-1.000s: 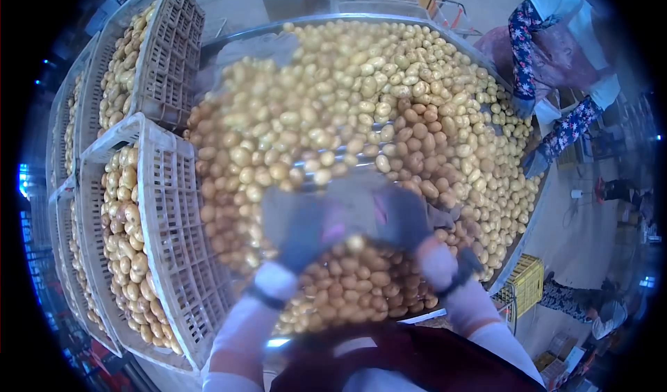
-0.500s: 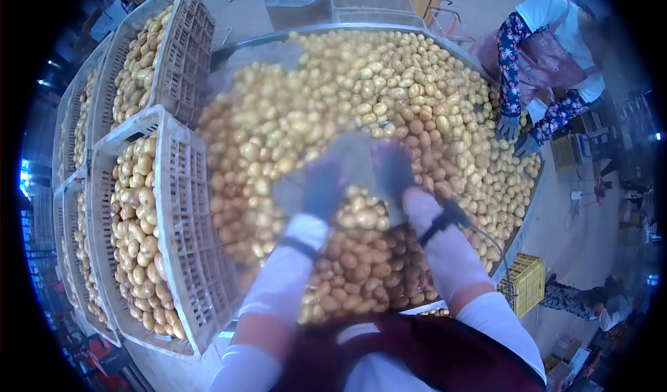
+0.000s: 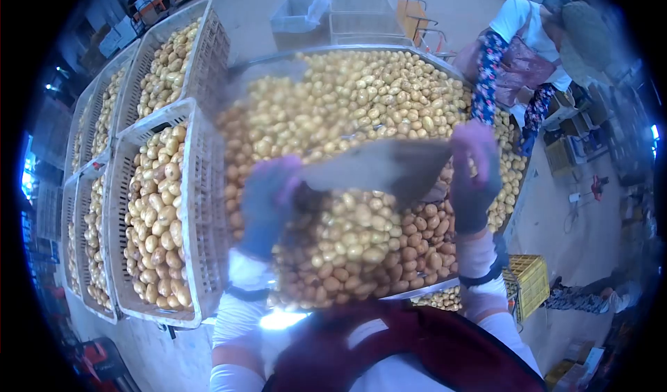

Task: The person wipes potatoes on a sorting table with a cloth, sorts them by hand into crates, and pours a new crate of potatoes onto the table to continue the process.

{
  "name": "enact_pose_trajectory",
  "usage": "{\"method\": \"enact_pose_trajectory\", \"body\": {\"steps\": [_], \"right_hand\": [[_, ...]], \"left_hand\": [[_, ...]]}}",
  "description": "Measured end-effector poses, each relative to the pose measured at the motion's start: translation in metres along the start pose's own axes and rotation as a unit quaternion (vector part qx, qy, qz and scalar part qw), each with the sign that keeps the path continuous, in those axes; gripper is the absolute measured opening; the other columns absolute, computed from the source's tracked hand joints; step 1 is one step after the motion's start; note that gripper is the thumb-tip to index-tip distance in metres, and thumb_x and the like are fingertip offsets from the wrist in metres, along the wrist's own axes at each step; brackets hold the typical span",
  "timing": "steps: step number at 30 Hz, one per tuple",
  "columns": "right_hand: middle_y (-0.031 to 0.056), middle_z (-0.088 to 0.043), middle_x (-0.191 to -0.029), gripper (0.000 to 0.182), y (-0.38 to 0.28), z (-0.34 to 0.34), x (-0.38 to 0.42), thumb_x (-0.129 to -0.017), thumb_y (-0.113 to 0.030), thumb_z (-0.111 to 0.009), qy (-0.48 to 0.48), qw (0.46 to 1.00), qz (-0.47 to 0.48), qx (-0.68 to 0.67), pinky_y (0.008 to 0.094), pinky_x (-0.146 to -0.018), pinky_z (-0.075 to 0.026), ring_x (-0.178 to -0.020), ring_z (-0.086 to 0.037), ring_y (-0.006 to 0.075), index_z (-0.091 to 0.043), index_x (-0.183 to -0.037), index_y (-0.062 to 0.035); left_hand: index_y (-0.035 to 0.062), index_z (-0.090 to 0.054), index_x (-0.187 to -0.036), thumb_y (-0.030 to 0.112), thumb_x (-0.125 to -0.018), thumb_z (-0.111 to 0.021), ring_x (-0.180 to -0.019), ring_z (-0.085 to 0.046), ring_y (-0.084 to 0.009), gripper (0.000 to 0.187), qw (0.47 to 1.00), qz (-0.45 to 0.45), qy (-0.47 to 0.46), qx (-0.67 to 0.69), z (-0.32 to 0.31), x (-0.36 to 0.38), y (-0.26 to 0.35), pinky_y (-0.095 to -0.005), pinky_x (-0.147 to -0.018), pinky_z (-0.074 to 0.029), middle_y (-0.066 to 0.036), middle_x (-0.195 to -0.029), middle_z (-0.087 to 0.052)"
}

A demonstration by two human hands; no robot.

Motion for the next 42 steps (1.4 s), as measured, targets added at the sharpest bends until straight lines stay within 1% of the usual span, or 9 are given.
{"method": "enact_pose_trajectory", "body": {"steps": [6,13,15,19,28,30,35,39,42], "right_hand": [[0.0095,-0.072,-0.104,0.013,-0.025,0.013,-0.065,-0.091,-0.004,-0.063,-0.015,0.961,-0.211,-0.176,0.0334,-0.081,-0.055,-0.092,-0.069,0.0227,-0.071,-0.101,-0.0029],[0.0123,-0.071,-0.11,0.028,-0.122,-0.003,-0.095,-0.086,-0.01,-0.069,-0.077,0.966,0.089,-0.229,0.0319,-0.081,-0.056,-0.091,-0.069,0.0227,-0.071,-0.114,-0.0052],[0.0128,-0.07,-0.116,0.035,-0.106,-0.009,-0.086,-0.087,-0.01,-0.069,-0.098,0.961,-0.035,-0.256,0.0327,-0.083,-0.056,-0.093,-0.069,0.0234,-0.067,-0.122,-0.0054],[0.0126,-0.067,-0.125,0.041,-0.015,-0.043,-0.001,-0.091,-0.013,-0.066,-0.183,0.952,-0.166,-0.181,0.0354,-0.09,-0.055,-0.105,-0.068,0.0272,-0.063,-0.131,-0.0094],[0.0098,-0.067,-0.12,0.028,0.017,-0.155,0.232,-0.093,-0.018,-0.055,-0.565,0.805,-0.163,-0.08,0.044,-0.087,-0.054,-0.103,-0.067,0.0345,-0.066,-0.118,-0.0196],[0.0099,-0.067,-0.117,0.024,0.016,-0.166,0.236,-0.093,-0.018,-0.054,-0.578,0.803,-0.136,-0.055,0.045,-0.086,-0.053,-0.102,-0.066,0.0349,-0.065,-0.115,-0.0189],[0.0111,-0.07,-0.104,0.026,0.019,-0.172,0.237,-0.099,-0.025,-0.048,-0.529,0.824,-0.182,-0.091,0.045,-0.078,-0.054,-0.09,-0.069,0.0306,-0.066,-0.116,-0.0149],[0.0058,-0.069,-0.106,0.041,0.015,-0.114,0.232,-0.105,-0.041,-0.046,-0.354,0.746,-0.461,-0.326,0.0312,-0.067,-0.051,-0.083,-0.064,0.0162,-0.061,-0.127,-0.0092],[0.0053,-0.068,-0.1,0.047,-0.006,-0.042,0.199,-0.104,-0.045,-0.048,-0.278,0.635,-0.578,-0.431,0.0226,-0.06,-0.045,-0.067,-0.055,0.0066,-0.061,-0.124,-0.0051]], "left_hand": [[0.0048,-0.048,-0.148,0.022,-0.09,-0.074,-0.127,-0.056,-0.0236,0.066,0.976,0.05,0.073,0.199,0.046,-0.018,0.031,-0.0386,-0.107,-0.045,-0.015,-0.145,-0.055],[0.0002,-0.057,-0.135,0.029,-0.097,-0.066,-0.107,-0.064,-0.0194,0.049,0.864,0.138,-0.026,0.483,0.03,-0.043,0.111,-0.0308,-0.085,-0.054,-0.012,-0.122,-0.066],[-0.0001,-0.063,-0.127,0.023,-0.102,-0.056,-0.106,-0.065,-0.0189,0.035,0.841,0.13,0.067,0.521,0.038,-0.041,0.081,-0.0303,-0.086,-0.054,-0.012,-0.119,-0.067],[0.0028,-0.068,-0.11,0.006,-0.1,-0.048,-0.114,-0.064,-0.0244,0.023,0.961,0.066,0.253,0.087,0.164,-0.014,0.045,-0.0372,-0.098,-0.053,-0.013,-0.122,-0.065],[-0.0021,-0.035,-0.153,0.026,-0.101,-0.059,-0.115,-0.063,-0.0216,0.063,0.851,0.384,0.319,-0.162,0.343,0.188,-0.099,-0.0328,-0.095,-0.05,-0.021,-0.134,-0.061],[-0.0039,-0.034,-0.153,0.032,-0.101,-0.061,-0.12,-0.057,-0.0207,0.069,0.751,0.472,0.048,-0.459,0.312,0.188,-0.059,-0.033,-0.102,-0.046,-0.016,-0.142,-0.056],[-0.0064,-0.052,-0.14,0.015,-0.104,-0.05,-0.114,-0.062,-0.0219,0.042,0.907,0.233,0.318,-0.15,0.192,0.141,0.044,-0.0299,-0.092,-0.05,-0.014,-0.136,-0.06],[0.0006,-0.057,-0.137,0.009,-0.094,-0.066,-0.111,-0.064,-0.0202,0.045,0.953,0.259,-0.101,0.124,0.024,0.114,0.059,-0.0302,-0.087,-0.054,-0.012,-0.133,-0.063],[0.0039,-0.048,-0.146,0.015,-0.091,-0.067,-0.123,-0.059,-0.0269,0.059,0.956,0.17,-0.16,0.177,-0.088,0.138,0.029,-0.0352,-0.097,-0.051,-0.015,-0.143,-0.056]]}}
Point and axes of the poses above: each hand's wrist, its own x-axis away from the middle knuckle, its own z-axis out of the back of the hand, y = z × x, the point moved 4 cm from there along -x, towards the middle knuckle
